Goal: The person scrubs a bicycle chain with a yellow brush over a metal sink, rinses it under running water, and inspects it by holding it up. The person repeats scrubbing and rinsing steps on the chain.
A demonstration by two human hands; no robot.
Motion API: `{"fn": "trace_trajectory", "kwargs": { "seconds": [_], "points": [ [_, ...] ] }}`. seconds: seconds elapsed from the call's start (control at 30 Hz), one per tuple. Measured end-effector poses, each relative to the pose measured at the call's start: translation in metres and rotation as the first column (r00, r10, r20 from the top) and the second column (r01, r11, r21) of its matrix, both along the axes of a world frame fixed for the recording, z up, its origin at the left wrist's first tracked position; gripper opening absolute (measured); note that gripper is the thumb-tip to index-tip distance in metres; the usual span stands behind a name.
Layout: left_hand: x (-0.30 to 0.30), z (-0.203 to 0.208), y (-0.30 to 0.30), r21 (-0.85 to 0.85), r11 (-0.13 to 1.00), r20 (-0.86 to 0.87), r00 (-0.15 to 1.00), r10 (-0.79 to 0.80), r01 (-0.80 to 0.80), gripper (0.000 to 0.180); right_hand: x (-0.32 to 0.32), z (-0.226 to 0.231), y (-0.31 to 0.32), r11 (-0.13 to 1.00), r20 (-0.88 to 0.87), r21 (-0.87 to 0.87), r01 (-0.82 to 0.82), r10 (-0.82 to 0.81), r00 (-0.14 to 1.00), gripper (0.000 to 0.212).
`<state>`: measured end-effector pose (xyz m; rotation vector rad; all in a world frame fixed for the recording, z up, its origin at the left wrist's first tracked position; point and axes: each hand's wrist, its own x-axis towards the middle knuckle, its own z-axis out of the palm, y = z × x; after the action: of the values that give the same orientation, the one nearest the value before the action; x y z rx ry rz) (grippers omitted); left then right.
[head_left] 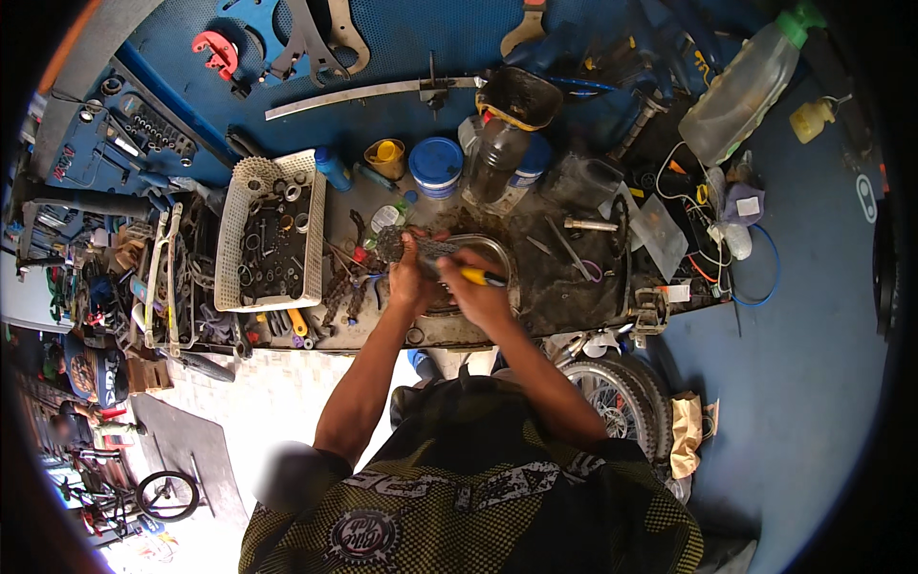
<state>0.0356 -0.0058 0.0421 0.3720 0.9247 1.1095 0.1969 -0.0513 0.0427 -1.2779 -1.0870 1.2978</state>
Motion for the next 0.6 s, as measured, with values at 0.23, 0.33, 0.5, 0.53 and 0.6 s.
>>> {"fn": "trace_trajectory", "kwargs": {
  "seconds": [0.23,0.33,0.5,0.53,0.6],
  "points": [
    [0.005,0.001,0.0,0.103,0.992,0.066,0.995,0.07,-0.077,0.04,-0.002,0.001,0.0,0.974,0.004,-0.195,0.114,-0.115,0.993,0.032],
    [0.009,0.002,0.001,0.174,0.983,0.095,0.993,-0.073,0.055,0.04,0.0,0.005,-0.001,0.999,-0.18,-0.031,-0.045,0.039,0.983,0.032],
    [0.01,0.0,0.0,0.133,0.991,0.047,0.999,0.02,-0.026,0.036,0.0,0.004,-0.001,0.99,0.115,-0.115,0.08,-0.067,0.991,0.031],
    [0.012,0.0,0.001,0.051,0.997,-0.004,0.998,0.062,-0.062,0.036,-0.002,0.001,0.0,0.995,0.017,-0.078,0.055,-0.054,0.998,0.031],
    [0.012,0.0,0.001,0.181,0.983,0.019,1.0,0.022,-0.025,0.037,-0.003,-0.004,0.001,0.995,-0.043,0.103,0.002,0.002,0.999,0.033]
  ]
}}
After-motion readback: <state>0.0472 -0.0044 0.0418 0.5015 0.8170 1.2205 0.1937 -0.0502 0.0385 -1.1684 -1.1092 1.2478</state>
